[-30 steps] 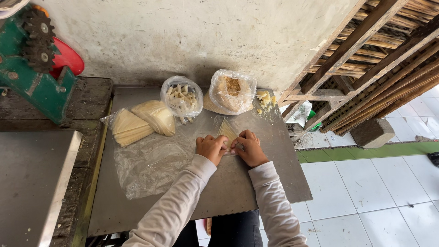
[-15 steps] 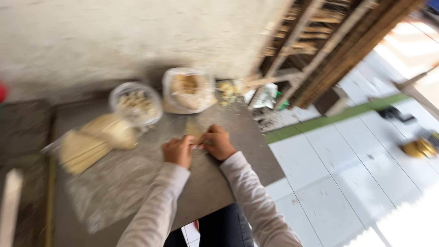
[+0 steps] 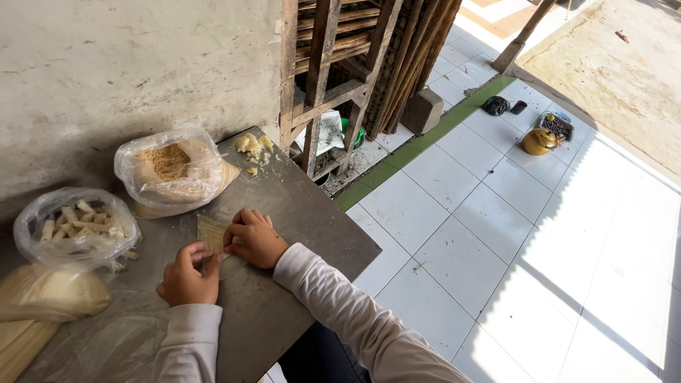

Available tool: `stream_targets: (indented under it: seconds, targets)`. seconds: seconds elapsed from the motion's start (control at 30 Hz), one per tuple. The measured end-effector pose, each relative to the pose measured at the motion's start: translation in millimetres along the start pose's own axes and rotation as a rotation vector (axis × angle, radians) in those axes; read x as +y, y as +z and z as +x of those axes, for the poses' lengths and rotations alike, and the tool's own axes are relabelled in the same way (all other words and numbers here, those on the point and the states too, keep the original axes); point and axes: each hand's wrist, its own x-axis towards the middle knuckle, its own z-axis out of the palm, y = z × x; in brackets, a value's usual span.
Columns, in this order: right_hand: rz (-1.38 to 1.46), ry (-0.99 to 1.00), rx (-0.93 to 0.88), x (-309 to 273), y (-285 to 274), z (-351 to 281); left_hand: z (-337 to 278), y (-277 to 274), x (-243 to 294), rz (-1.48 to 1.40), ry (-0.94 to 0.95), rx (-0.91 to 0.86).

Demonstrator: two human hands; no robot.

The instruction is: The person prepares thin dough wrappers, places a small amount of filling from a plastic bag onto each wrapper, and folds them into triangular shapes, lining them up on the table.

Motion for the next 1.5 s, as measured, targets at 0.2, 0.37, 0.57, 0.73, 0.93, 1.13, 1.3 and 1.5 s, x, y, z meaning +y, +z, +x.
stream_targets:
  seconds: [0.2, 0.37, 0.57, 0.73, 0.93, 1.13, 1.3, 1.5]
  targets:
    - [-0.018, -0.09, -0.072, 8, -9, 4, 2, -6, -4, 0.097, 0.206, -0.004]
    - [-0.106, -0.068, -0.046, 0, -6, 5, 5, 4, 5, 0.091, 0.144, 0.054]
    - [0.001, 0.115, -0.016, -16, -5, 8, -2, -1, 15, 0.09, 0.057, 0.038]
    - [-0.131, 0.06, 0.094, -18, 12, 23, -3, -7, 23, 0.118, -0.018, 0.036]
    - [-0.183, 0.045, 0.124, -12, 20, 44, -4, -13, 27, 0.142, -0.04, 0.008]
    - [-0.129, -0.029, -0.095, -16, -10, 34, -10, -19, 25, 0.186, -0.068, -0.109]
    - [-0.115, -0.176, 0.186, -39, -18, 39, -13, -15, 28, 0.206, -0.057, -0.158]
    - [0.179, -0.137, 0.209, -98, -8, 84, -12, -7, 25, 0.225, -0.018, -0.137]
